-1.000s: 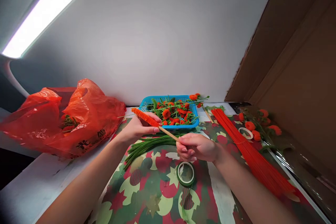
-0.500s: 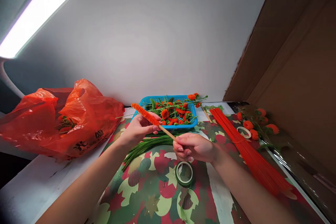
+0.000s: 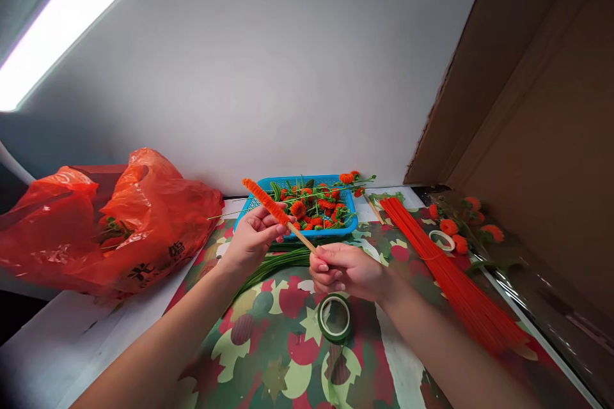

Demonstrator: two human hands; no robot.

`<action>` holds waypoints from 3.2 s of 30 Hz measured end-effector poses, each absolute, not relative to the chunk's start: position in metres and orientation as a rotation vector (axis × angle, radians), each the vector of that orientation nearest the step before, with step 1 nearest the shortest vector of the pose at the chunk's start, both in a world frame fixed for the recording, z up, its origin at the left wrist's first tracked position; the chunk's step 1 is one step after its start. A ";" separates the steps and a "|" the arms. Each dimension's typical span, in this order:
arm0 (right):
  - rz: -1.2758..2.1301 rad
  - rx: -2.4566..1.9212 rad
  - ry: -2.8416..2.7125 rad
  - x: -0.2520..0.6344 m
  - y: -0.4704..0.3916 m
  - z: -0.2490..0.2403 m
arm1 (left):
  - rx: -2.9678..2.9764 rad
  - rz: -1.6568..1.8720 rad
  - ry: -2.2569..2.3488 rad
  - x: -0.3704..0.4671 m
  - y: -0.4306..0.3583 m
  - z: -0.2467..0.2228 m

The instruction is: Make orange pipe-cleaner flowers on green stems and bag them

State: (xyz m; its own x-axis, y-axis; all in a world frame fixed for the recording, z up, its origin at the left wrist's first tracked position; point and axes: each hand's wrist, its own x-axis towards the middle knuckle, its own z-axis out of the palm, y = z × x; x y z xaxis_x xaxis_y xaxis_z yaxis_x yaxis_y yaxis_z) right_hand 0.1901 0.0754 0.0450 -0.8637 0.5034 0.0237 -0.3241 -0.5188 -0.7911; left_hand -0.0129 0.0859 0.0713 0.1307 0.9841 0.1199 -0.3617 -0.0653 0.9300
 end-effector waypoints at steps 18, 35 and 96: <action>2.584 -0.115 -0.806 0.175 0.063 0.041 | 1.023 1.376 0.829 -0.007 0.084 0.073; 2.565 -0.098 -0.791 0.172 0.063 0.039 | 1.022 1.365 0.850 -0.007 0.082 0.075; 2.563 0.076 -0.552 0.160 0.050 0.037 | 0.917 1.424 0.860 0.001 0.079 0.071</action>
State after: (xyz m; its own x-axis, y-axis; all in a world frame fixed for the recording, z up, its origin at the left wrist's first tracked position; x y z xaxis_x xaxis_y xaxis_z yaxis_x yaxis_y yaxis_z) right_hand 0.1598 0.0502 0.0366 -0.8670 0.4728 0.1571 -0.4956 -0.7860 -0.3696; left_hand 0.0005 0.0788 0.0706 -0.0143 0.9986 0.0500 -0.4204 -0.0513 0.9059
